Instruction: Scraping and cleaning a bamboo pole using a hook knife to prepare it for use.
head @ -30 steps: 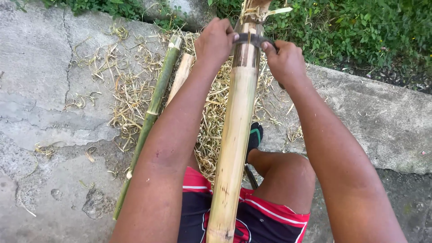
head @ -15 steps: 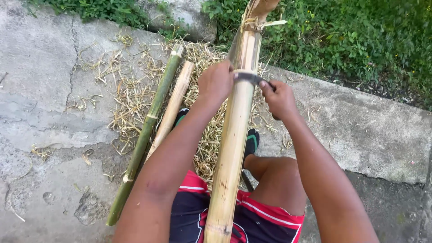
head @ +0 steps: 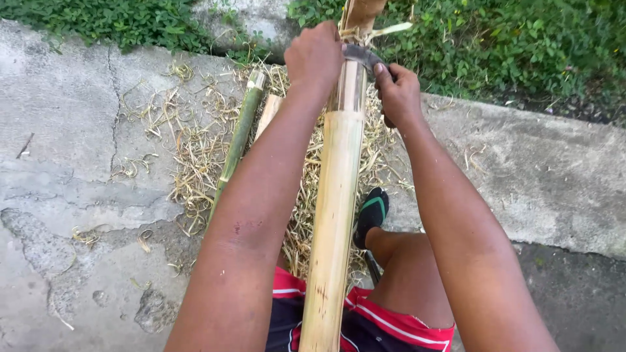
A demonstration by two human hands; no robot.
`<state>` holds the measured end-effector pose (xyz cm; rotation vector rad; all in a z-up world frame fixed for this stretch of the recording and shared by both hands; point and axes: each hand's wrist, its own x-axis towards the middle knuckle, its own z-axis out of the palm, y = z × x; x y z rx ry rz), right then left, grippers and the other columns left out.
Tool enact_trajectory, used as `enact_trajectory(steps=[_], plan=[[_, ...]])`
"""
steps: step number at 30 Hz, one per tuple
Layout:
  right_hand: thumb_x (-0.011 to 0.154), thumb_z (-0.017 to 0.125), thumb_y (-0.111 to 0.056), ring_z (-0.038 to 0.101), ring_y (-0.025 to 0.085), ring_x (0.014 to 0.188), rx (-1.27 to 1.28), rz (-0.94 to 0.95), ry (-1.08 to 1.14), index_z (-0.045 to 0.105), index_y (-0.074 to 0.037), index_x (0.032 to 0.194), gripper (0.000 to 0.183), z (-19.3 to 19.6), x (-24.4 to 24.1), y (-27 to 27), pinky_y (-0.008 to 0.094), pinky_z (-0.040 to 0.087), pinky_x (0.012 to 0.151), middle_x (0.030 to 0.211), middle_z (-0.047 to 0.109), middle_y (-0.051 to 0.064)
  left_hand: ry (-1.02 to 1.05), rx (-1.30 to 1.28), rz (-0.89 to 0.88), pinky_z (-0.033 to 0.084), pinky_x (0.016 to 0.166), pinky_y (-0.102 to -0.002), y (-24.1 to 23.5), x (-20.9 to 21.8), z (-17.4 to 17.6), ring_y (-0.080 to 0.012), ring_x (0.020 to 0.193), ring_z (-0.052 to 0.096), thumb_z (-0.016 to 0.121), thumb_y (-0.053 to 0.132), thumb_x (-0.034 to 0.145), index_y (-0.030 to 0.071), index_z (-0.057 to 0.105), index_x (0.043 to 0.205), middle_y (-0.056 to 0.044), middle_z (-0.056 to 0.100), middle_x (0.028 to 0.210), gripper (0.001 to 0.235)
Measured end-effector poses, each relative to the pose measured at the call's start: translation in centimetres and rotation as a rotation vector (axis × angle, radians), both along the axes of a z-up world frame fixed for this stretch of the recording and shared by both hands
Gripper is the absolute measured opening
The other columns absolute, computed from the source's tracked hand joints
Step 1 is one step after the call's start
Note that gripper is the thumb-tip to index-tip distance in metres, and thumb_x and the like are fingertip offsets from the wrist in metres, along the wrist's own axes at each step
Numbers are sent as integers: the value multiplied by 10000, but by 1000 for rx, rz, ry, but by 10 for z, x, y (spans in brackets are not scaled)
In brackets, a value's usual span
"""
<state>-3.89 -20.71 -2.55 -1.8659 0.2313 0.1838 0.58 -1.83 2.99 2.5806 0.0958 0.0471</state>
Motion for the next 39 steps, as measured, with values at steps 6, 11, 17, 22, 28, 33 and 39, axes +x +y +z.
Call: enact_trajectory(steps=[6,11,17,22,28,33,39], plan=[[1054,618,-409,483,96,524,-120,42,-37,664,-50,856,413,-15,-3,-5,314,366,466,624,576,-18,104,124,-10,585,581,-419,-3,0,-11,-246,705,750,652,348,984,152,716,962,-106,732,788,207],[1049,614,-396,468,112,502,-162,37,37,660,-29,869,412,6,-27,-1,351,361,462,613,562,10,121,133,-57,567,579,-429,5,-23,-3,-242,676,738,661,345,994,146,730,922,-88,736,762,223],[1036,620,-416,509,95,514,-170,64,14,676,-36,880,414,8,-33,-4,335,412,476,620,587,9,-26,133,-60,547,605,-457,5,-29,-3,-294,712,726,741,360,870,161,753,855,-103,743,755,201],[988,594,-441,487,120,475,-176,16,244,672,-86,862,384,16,-63,-1,371,416,428,605,578,-1,163,71,-74,555,644,-439,12,-57,11,-269,729,745,698,333,949,183,759,885,-85,750,810,174],[1027,605,-421,483,115,510,-201,123,107,668,-49,837,422,12,-84,-9,365,375,467,597,564,10,165,114,-94,543,668,-476,13,-86,24,-324,772,724,744,372,877,176,765,900,-123,741,797,198],[1019,614,-394,510,104,503,-253,151,131,669,-51,813,404,24,-79,-6,337,411,476,570,576,1,172,130,-84,563,684,-483,14,-82,30,-356,808,729,738,304,887,139,757,922,-162,729,843,169],[1018,587,-373,470,106,466,-166,105,310,673,-104,846,331,30,-56,-5,319,395,420,580,577,-31,201,100,-131,547,639,-481,11,-58,11,-294,712,728,676,203,950,99,734,876,-130,732,777,140]])
